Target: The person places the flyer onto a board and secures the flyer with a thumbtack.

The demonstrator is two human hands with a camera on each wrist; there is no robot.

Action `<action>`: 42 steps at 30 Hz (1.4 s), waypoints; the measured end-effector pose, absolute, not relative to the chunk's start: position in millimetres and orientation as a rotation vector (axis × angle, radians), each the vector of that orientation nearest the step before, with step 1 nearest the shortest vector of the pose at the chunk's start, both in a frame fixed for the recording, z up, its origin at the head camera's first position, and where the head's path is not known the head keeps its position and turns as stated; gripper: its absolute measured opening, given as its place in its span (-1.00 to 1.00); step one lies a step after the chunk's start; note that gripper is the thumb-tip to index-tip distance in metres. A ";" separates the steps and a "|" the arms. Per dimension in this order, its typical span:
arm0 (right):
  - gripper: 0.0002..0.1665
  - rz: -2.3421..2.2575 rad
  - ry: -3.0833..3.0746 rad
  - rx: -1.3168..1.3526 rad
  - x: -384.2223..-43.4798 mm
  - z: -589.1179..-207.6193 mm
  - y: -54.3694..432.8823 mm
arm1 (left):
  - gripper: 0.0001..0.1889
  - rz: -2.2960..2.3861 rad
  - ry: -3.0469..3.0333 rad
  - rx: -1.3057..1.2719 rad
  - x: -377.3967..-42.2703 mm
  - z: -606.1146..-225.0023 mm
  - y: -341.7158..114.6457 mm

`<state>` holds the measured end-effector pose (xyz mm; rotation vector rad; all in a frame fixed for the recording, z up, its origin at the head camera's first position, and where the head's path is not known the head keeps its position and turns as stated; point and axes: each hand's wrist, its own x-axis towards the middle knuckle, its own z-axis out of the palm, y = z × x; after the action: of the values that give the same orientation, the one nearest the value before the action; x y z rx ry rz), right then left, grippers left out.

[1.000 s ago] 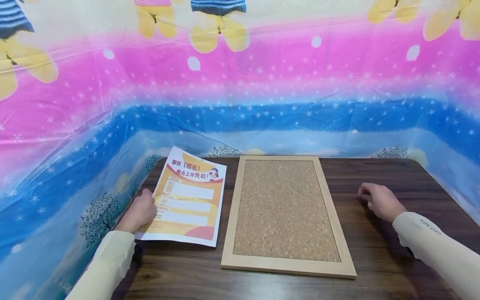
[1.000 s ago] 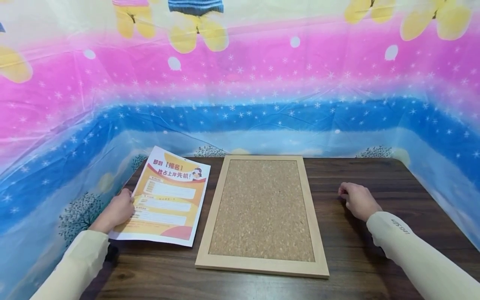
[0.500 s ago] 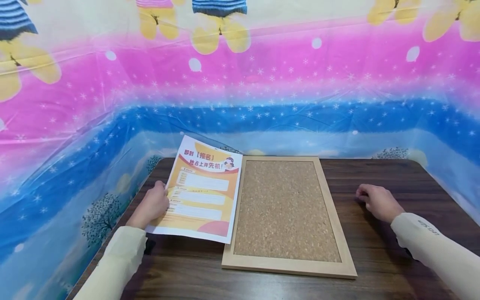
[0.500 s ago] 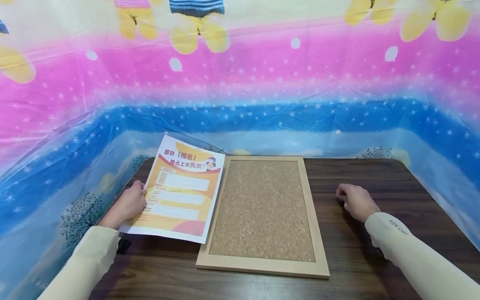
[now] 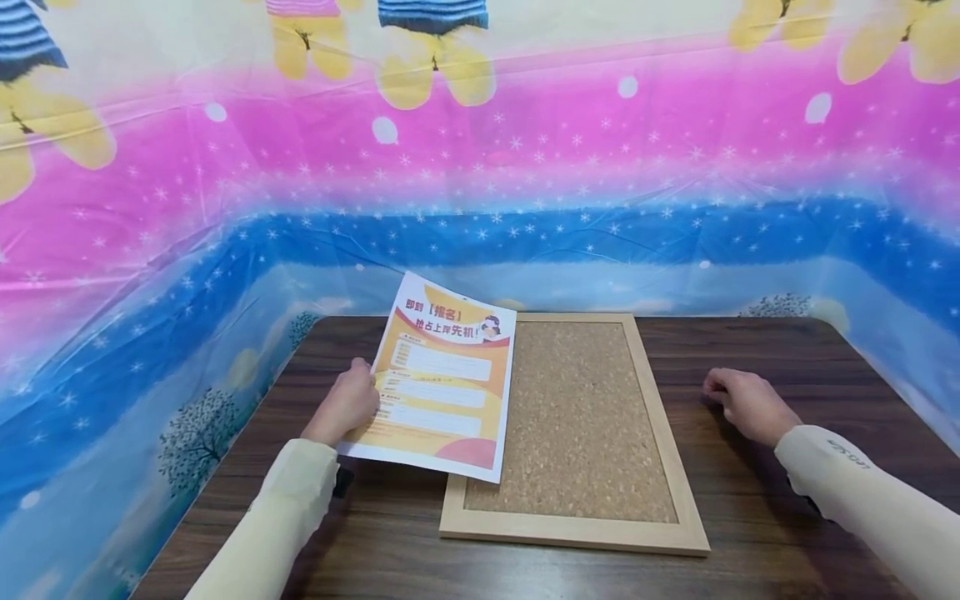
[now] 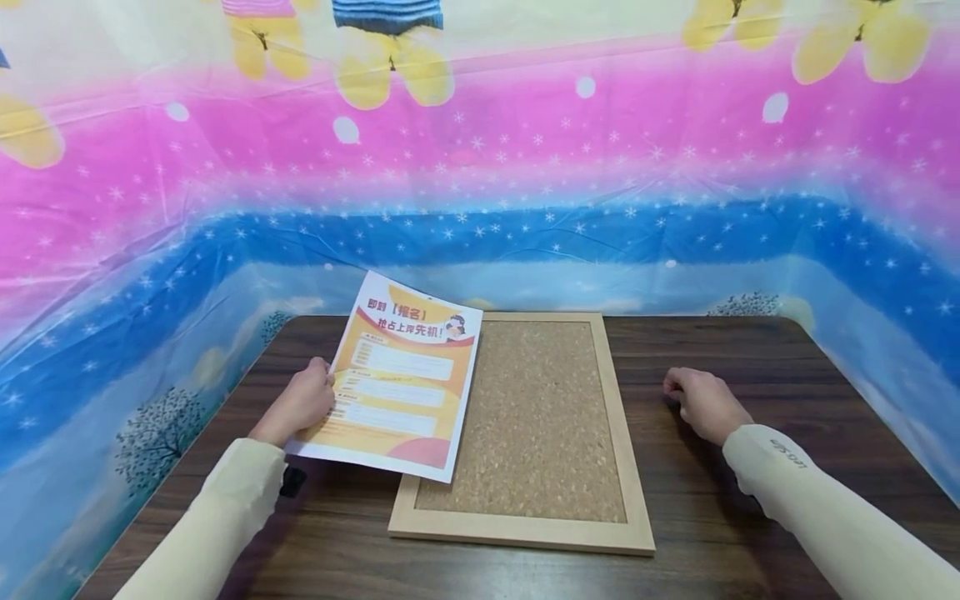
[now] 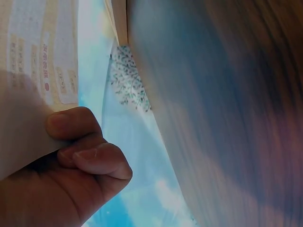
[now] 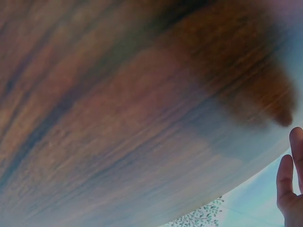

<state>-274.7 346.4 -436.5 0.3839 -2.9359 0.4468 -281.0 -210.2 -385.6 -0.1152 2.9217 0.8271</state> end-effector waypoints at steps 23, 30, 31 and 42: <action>-0.77 0.446 -2.951 0.355 -271.0 -435.1 345.4 | -0.49 0.773 2.890 -0.107 -296.9 -395.3 -169.4; -0.78 0.451 -2.936 0.386 -273.3 -436.2 343.3 | -0.46 0.762 2.899 -0.066 -300.5 -398.4 -153.3; -0.78 0.447 -2.927 0.391 -273.7 -435.6 343.4 | -0.45 0.768 2.896 -0.059 -300.7 -399.1 -151.2; -0.75 0.443 -2.864 0.479 -277.5 -422.9 339.4 | -0.43 0.701 2.890 -0.060 -302.1 -402.7 -125.3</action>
<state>-277.5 339.4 -422.9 0.4786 -2.8641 0.4432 -302.1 -125.3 -402.7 -0.0598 2.8899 0.7014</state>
